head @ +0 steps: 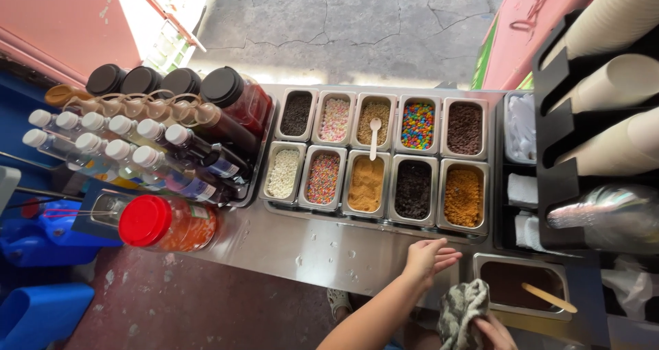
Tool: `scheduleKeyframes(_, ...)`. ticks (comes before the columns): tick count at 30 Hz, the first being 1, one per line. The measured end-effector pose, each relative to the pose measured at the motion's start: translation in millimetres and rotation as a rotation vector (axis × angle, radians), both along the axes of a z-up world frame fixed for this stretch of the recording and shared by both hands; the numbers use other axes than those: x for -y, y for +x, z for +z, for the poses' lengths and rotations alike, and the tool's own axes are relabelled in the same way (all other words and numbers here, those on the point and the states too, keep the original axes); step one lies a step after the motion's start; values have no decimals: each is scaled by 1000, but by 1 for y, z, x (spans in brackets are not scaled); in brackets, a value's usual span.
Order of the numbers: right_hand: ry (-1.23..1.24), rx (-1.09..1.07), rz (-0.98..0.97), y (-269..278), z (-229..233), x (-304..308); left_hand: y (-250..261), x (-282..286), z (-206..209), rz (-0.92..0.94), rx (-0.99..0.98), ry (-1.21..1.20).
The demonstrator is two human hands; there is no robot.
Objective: Refilling various ice cream toppings into a metal display tray and wiping down the counter area with a cloth.
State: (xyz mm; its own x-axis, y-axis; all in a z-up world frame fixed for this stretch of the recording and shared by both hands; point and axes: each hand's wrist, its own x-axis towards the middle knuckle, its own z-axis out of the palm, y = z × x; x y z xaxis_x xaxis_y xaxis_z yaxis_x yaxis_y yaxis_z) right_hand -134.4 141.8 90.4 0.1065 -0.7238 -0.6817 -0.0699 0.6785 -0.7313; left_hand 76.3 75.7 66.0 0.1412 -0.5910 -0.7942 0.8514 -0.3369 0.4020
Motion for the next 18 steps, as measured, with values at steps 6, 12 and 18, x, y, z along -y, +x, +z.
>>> scheduleKeyframes(6, -253, -156, 292, 53, -3, -1, 83, -124, 34, 171, 295, 24)
scheduleKeyframes(12, -1269, -1244, 611, 128, -118, -18, 188, -249, 13, 332, 444, 239)
scheduleKeyframes(18, -1410, -1411, 542, 222, -126, -47, 288, -381, -10, 340, 648, 268)
